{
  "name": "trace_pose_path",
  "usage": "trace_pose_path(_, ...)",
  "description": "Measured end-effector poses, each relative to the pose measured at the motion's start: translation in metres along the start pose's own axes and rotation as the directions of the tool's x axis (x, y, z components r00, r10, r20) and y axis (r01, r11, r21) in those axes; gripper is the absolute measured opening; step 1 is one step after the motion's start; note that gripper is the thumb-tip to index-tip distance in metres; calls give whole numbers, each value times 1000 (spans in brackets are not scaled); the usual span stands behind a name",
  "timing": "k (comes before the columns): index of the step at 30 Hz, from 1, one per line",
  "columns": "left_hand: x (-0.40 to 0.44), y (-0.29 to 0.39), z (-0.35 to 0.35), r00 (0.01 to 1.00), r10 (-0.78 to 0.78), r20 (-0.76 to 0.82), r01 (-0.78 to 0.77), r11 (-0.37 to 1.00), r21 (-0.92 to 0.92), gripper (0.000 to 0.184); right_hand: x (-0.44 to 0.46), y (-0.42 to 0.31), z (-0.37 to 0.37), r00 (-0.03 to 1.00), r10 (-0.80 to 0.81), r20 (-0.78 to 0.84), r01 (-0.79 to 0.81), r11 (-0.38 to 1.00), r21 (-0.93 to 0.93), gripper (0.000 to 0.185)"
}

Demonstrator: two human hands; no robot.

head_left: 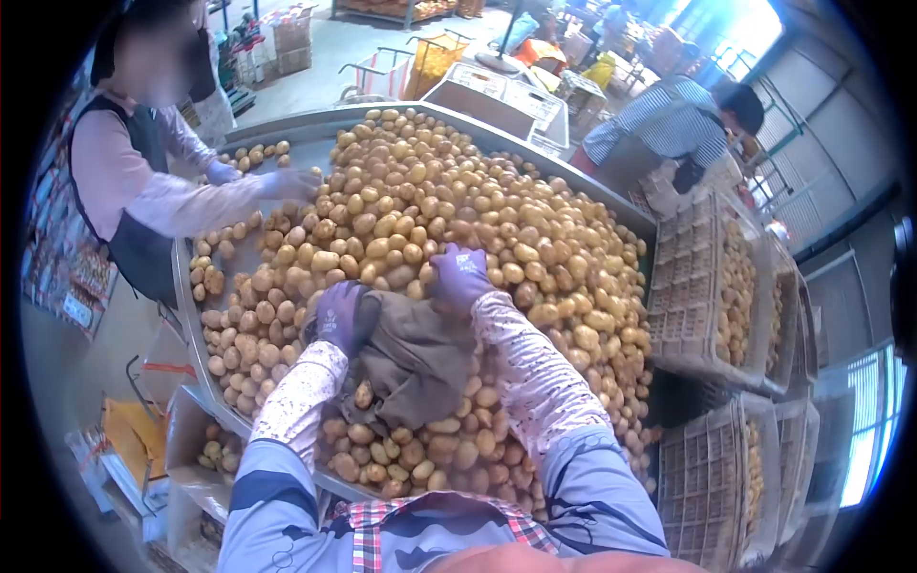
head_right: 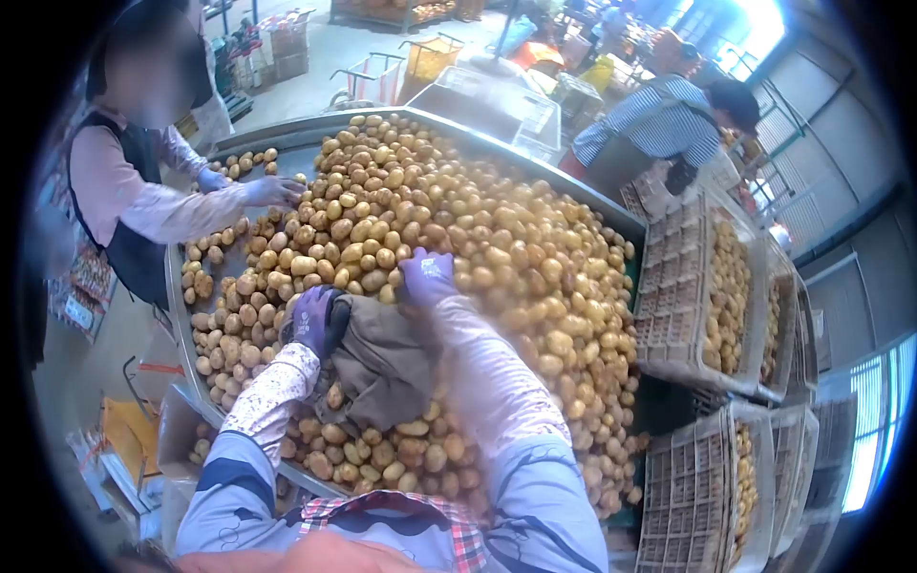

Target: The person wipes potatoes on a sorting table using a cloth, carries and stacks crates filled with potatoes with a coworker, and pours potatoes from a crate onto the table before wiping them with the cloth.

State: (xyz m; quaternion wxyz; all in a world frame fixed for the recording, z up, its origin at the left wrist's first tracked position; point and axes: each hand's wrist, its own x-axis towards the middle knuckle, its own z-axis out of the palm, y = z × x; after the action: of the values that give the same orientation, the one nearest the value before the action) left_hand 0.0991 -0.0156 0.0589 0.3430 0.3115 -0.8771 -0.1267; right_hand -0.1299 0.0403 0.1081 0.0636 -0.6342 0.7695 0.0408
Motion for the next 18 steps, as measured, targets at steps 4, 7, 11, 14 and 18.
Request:
trace_pose_path(4, -43, -19, 30, 971, -222, 83, 218, 974, 65, 30, -61, 15, 37, 951, 30, -309, 16, 989, 148, 39)
trace_pose_path(7, -67, 11, 4, 992, -93, -80, 105, 981, 161, 36, -134, 6, -2, 850, 169, -500, -74, 976, 205, 37)
trace_pose_path(11, -119, 34, 36, 878, -433, 205, 374, 352, -858, 34, -197, 10, 14, 640, 533, -553, -17, 730, 683, 29)
trace_pose_path(14, -114, 125, -13, 709, -372, 599, 511, -315, -800, 28, -229, -32, 9, 713, 482, -510, 143, 612, 778, 32)
trace_pose_path(18, -96, 193, -85, 937, -220, 272, 335, 342, -878, 26, -251, -60, 34, 676, 180, -714, 389, 736, 554, 53)
